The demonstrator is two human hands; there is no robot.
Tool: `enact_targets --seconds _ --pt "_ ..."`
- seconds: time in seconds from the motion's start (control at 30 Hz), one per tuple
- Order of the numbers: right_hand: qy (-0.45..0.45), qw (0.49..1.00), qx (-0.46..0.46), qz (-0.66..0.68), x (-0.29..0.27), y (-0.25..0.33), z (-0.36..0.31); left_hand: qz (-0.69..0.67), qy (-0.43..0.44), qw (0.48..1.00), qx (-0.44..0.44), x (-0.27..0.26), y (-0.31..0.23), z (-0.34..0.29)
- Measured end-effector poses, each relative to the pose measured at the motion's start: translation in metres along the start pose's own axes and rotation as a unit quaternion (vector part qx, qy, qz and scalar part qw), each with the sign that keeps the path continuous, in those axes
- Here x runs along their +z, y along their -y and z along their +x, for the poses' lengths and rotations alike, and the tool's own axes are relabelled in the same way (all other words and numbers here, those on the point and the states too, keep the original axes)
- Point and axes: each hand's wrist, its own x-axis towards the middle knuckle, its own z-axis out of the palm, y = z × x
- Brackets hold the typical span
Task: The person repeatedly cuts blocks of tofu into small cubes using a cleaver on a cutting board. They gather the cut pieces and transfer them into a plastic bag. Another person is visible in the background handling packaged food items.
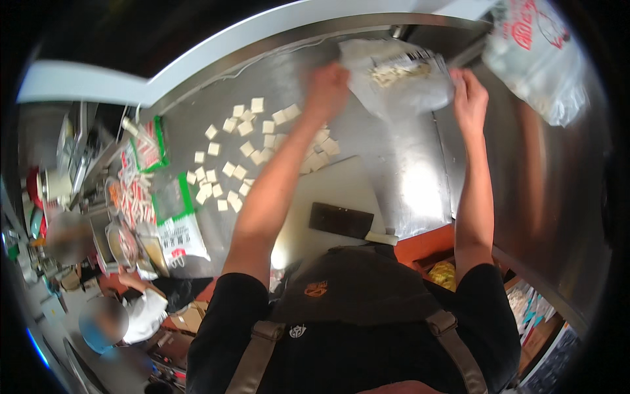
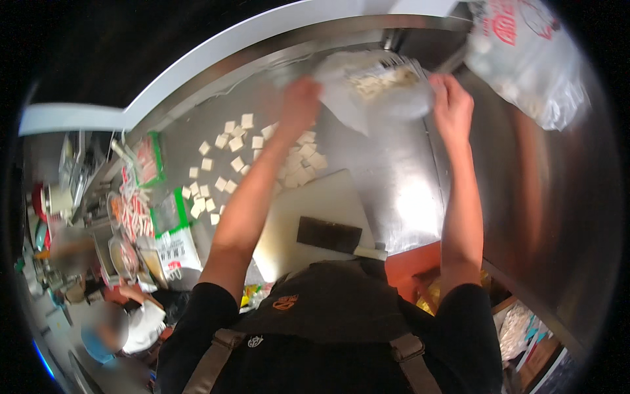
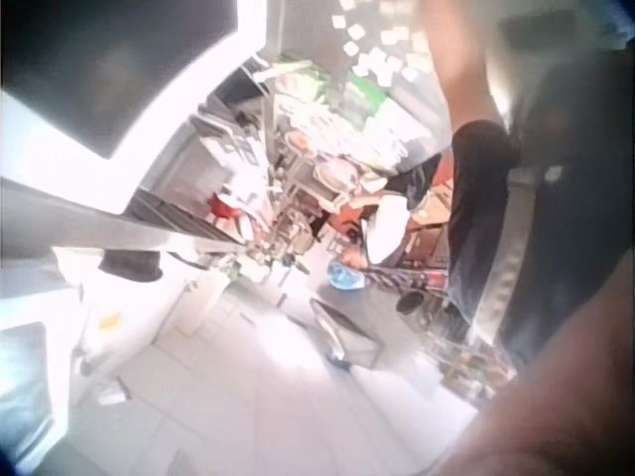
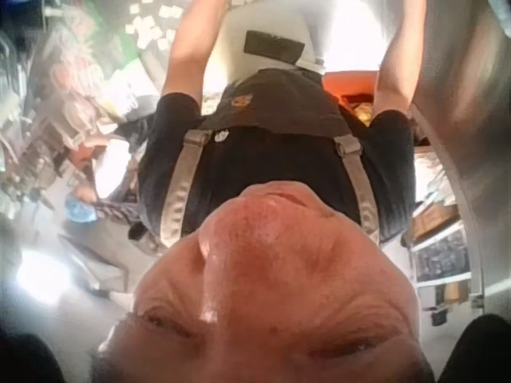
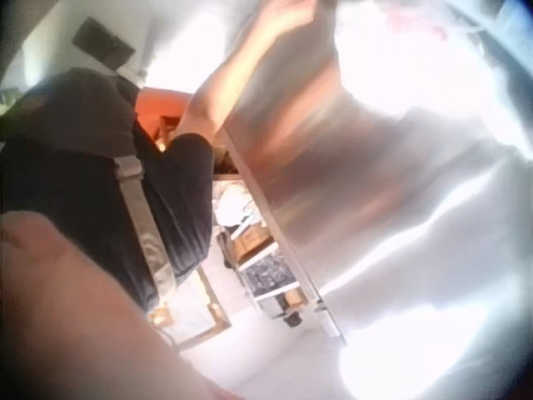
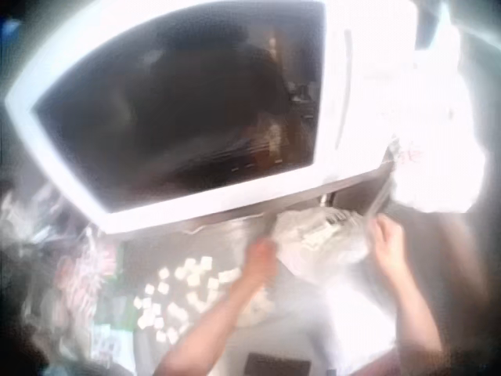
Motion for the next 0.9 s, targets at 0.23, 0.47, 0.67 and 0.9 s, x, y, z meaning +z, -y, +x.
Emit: enact_targets --seconds 0.23,0.47,0.67,0.9 --pt "0.077 0.982 0.173 0.006 0.011 -0.094 -0.148 0.009 0.04 0.991 -0.128 0.067 0.037 -0.153" --pt "0.25 0.942 0.214 -0.059 -0.005 -0.085 -0.169 -0.031 0.202 0.971 -0.127 0.031 0.058 -0.202" --pt "0.303 0.874 0.022 -0.38 0.025 0.037 -0.159 0.1 -0.057 0.956 -0.271 -0.104 0.149 -0.262" --pt "0.455 0.818 -0.107 -0.335 0.203 0.174 -0.135 0.399 -0.312 0.84 -0.196 -0.301 0.295 -0.308"
